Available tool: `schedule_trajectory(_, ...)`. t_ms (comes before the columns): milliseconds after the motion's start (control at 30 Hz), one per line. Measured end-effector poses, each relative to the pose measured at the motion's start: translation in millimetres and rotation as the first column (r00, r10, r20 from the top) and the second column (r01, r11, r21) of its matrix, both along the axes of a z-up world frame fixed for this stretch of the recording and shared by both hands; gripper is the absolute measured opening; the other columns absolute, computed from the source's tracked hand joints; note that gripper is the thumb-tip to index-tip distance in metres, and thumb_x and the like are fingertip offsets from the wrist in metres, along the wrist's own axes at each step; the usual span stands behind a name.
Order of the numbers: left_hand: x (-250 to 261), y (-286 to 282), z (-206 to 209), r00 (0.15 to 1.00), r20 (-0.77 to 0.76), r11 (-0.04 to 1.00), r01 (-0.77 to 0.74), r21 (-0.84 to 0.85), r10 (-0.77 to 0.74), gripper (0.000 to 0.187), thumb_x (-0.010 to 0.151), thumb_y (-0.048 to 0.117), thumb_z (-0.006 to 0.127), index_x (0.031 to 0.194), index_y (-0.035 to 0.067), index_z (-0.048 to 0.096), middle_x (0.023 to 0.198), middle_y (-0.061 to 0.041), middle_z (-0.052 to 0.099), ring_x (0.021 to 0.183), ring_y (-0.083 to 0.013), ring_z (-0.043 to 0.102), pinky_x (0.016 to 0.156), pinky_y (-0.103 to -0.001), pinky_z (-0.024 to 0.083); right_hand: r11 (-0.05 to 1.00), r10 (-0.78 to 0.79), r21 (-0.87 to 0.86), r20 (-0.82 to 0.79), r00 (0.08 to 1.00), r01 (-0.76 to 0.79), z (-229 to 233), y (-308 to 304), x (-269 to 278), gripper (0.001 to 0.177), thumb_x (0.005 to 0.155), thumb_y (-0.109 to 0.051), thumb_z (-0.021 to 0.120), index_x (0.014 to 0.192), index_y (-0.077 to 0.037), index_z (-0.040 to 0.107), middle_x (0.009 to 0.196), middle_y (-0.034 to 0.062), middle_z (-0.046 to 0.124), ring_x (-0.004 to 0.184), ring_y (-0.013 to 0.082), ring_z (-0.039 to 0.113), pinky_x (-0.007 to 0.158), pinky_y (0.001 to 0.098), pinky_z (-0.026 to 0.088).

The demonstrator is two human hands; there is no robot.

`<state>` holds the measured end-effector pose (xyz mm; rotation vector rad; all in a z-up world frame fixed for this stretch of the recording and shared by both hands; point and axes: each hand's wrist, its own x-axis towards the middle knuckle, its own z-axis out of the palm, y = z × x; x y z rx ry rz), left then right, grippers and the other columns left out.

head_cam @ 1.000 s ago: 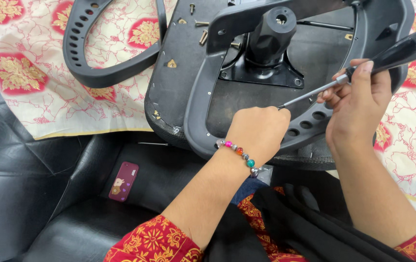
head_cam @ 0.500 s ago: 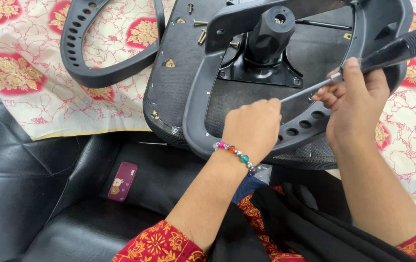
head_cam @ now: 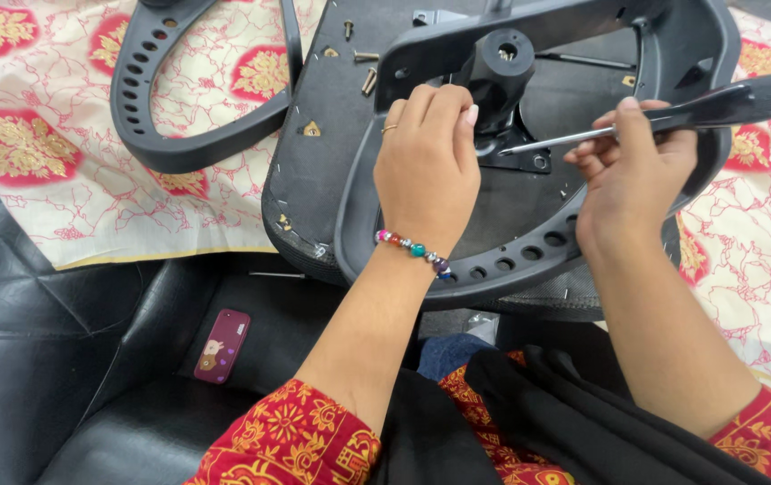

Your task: The person uses a screwdriver to fasten screws into the underside of an office chair base, securing the plastic frame to the central column. The person repeatedly picks up screws and tightens them into place.

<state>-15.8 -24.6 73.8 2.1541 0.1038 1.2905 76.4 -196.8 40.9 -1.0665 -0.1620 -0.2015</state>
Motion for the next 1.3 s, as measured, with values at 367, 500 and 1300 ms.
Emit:
schedule_trajectory(367,38.5,9.4,-10.6,0.998,0.007,0.998,-0.067,0.006,0.067,0.004,0.095,0.011,0.067,0.092,0.010,0.067,0.094,-0.002,0.065,0.094,-0.0263,0.063,0.082,-0.038,0.052,0.979,0.117,-0.162,-0.037,0.992,-0.121,4.5,26.1,16.3,0.021,0.109,-0.031,0.055,0.111,-0.011,0.049,0.094,0.0055,0.069,0.095,0.0190,0.072,0.084,0.0353,0.057)
schedule_trajectory(500,43.6,9.0,-14.2,0.998,-0.040,0.994,-0.050,-0.101,0.046,0.007,0.095,0.013,0.068,0.089,0.010,0.068,0.092,0.000,0.068,0.090,-0.0235,0.066,0.078,-0.036,0.053,0.965,0.177,-0.188,-0.037,0.984,-0.181,-3.6,33.5,19.4,0.023,0.110,-0.035,0.051,0.112,-0.012,0.050,0.108,0.0062,0.073,0.113,0.0197,0.069,0.094,0.0379,0.055)
schedule_trajectory(1300,93.4,-9.9,6.6,0.997,-0.050,0.975,-0.074,-0.212,0.065,0.003,0.080,0.014,0.076,0.077,0.012,0.076,0.090,0.000,0.067,0.090,-0.0224,0.066,0.079,-0.036,0.055,0.957,0.149,-0.255,0.025,0.989,-0.138,4.2,43.0,7.1,0.017,0.111,-0.027,0.048,0.115,-0.011,0.045,0.123,0.0124,0.070,0.119,0.0245,0.070,0.092,0.0390,0.061)
